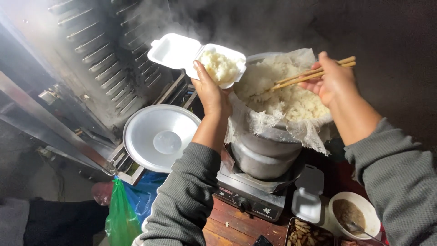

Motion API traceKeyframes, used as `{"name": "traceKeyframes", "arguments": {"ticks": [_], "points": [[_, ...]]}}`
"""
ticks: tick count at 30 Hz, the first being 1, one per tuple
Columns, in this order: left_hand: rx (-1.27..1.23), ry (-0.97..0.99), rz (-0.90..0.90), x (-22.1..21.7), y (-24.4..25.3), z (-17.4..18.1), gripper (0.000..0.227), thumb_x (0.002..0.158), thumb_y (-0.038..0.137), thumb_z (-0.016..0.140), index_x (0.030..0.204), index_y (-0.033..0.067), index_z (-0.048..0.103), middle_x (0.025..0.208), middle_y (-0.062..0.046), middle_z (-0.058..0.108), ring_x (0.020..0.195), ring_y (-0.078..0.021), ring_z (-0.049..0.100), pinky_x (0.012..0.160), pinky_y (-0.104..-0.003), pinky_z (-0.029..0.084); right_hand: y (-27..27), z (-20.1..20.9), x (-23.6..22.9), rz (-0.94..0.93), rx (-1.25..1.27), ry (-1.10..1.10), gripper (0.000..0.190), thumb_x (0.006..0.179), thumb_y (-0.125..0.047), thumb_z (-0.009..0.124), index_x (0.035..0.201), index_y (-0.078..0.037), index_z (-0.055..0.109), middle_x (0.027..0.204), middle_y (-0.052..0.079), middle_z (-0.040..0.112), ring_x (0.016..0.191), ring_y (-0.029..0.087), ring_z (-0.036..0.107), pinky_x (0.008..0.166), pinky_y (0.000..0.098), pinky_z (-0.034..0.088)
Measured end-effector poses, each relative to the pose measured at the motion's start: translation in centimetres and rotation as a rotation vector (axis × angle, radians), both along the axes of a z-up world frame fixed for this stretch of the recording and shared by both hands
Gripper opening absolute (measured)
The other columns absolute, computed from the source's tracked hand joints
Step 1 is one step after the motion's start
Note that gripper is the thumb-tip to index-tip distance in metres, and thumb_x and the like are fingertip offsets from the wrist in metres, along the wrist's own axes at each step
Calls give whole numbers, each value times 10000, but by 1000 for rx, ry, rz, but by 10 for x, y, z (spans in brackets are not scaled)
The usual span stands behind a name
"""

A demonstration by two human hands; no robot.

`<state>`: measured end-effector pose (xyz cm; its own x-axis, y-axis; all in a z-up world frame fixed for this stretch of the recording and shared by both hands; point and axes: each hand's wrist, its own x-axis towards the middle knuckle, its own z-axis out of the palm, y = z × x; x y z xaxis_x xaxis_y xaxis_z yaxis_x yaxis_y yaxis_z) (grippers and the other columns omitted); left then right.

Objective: The person scoops steamed rice into a styrofoam container, then adds a brown sauce, sliced sausages, and mushrooms using tongs. Ketchup is added from a squeeze bottle, followed by a spoonful of fried garlic. The process is repeated for a second container.

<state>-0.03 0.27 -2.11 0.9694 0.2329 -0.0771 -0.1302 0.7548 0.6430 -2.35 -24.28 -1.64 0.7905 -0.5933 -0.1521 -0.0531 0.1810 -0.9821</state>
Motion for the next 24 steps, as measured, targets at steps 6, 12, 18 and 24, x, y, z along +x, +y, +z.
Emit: {"name": "traceKeyframes", "arguments": {"ticks": [6, 12, 18, 24], "points": [[13, 7, -34, -4, 4, 9, 785, 809, 597, 468, 1495, 238, 338, 1429, -134, 555, 1161, -364, 654, 700, -484, 599, -23, 37, -8, 51, 77, -183, 368, 1083, -426, 543, 852, -150, 618, 811, 57, 724, 751, 167, 780, 688, 283, 709], [170, 105, -149, -21, -6, 21, 825, 808, 633, 425, 1534, 252, 341, 1413, -68, 547, 1105, -284, 672, 628, -386, 583, -24, 77, -3, 148, 233, -397, 321, 929, -460, 665, 807, -171, 600, 882, 86, 723, 831, 188, 795, 759, 323, 718], [-193, -70, -345, -35, -18, 19, 791, 861, 599, 472, 1518, 168, 387, 1502, -149, 539, 1245, -383, 603, 862, -579, 572, 13, 81, -10, 401, 59, -377, 319, 1062, -361, 572, 817, -160, 610, 870, 69, 738, 870, 217, 798, 759, 317, 675], [-288, -46, -371, -40, -14, 9, 787, 876, 621, 478, 1499, 141, 452, 1436, -169, 576, 1238, -386, 593, 896, -571, 562, -10, 104, -18, 506, -9, -402, 311, 1123, -367, 521, 902, -164, 605, 940, 58, 729, 917, 187, 797, 756, 298, 687]]}}
